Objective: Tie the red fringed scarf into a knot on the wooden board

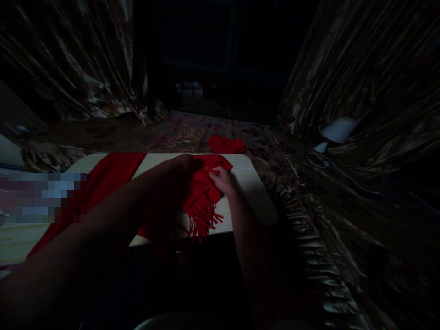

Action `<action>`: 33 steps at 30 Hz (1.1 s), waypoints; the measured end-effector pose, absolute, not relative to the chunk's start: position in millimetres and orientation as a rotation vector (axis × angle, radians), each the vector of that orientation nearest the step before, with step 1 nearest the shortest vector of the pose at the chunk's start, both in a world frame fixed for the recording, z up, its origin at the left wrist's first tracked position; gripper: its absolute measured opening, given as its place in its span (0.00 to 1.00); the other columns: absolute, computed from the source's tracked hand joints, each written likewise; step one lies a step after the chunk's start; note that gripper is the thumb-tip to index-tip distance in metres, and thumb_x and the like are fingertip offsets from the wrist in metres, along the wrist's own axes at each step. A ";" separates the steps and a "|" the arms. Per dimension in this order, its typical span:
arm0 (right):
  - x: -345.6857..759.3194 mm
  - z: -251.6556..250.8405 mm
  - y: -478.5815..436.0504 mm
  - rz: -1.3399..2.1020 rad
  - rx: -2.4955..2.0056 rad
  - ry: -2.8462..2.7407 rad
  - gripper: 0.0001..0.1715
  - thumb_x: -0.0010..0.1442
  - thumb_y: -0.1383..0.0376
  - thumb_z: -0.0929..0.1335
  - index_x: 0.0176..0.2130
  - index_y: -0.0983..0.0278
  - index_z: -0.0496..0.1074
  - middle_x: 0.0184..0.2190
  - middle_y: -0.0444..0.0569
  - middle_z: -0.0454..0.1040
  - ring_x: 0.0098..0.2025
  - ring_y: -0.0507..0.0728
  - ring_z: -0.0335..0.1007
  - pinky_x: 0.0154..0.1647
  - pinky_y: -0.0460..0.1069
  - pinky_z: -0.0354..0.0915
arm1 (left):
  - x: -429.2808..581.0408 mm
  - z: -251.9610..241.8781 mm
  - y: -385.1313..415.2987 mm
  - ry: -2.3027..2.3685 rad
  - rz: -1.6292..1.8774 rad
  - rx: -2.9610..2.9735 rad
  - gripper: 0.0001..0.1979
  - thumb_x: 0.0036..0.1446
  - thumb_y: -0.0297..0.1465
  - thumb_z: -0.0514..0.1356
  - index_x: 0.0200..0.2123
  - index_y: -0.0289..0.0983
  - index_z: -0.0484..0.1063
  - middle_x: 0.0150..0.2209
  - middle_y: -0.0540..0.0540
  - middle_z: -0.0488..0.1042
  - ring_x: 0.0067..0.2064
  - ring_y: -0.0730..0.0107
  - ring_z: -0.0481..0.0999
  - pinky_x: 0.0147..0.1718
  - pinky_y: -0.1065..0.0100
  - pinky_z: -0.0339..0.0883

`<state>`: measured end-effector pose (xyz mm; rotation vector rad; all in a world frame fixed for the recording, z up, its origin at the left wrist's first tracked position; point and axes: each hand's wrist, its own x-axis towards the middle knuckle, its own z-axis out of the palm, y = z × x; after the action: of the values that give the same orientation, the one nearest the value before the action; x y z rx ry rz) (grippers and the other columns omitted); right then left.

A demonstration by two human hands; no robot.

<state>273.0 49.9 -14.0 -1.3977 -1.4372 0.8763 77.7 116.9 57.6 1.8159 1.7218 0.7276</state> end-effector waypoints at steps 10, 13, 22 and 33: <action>268.1 -11.3 38.4 0.335 -1.471 -1.756 0.14 0.54 0.66 0.72 0.42 0.60 0.77 0.45 0.48 0.76 0.48 0.56 0.71 0.55 0.51 0.65 | 36.7 77.5 48.0 2.036 0.281 2.297 0.31 0.60 0.53 0.55 0.51 0.33 0.75 0.46 0.27 0.79 0.48 0.43 0.80 0.42 0.61 0.70; 263.1 7.0 27.4 0.147 -1.534 -1.843 0.08 0.58 0.68 0.69 0.37 0.62 0.79 0.44 0.51 0.77 0.50 0.58 0.70 0.57 0.52 0.62 | 10.0 76.3 19.8 2.001 0.065 2.264 0.30 0.62 0.54 0.51 0.48 0.37 0.78 0.45 0.30 0.80 0.45 0.44 0.81 0.39 0.61 0.69; 184.3 50.1 -13.3 0.133 -1.602 -2.316 0.22 0.64 0.51 0.66 0.48 0.64 0.77 0.45 0.59 0.80 0.46 0.65 0.75 0.46 0.55 0.66 | -11.8 35.3 -2.5 1.875 0.241 2.114 0.17 0.59 0.33 0.57 0.49 0.39 0.77 0.46 0.36 0.82 0.46 0.53 0.81 0.39 0.65 0.67; 144.1 46.9 -23.6 -0.023 -1.927 -2.387 0.26 0.56 0.70 0.69 0.55 0.71 0.71 0.55 0.71 0.71 0.52 0.69 0.74 0.45 0.56 0.71 | -11.2 21.4 -9.9 1.834 0.579 1.976 0.15 0.63 0.32 0.55 0.51 0.39 0.72 0.44 0.40 0.81 0.42 0.59 0.80 0.40 0.66 0.67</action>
<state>144.1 -23.6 46.9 -1.9272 -2.3873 -0.0229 -11.2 -9.9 21.4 1.9761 1.8337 0.5795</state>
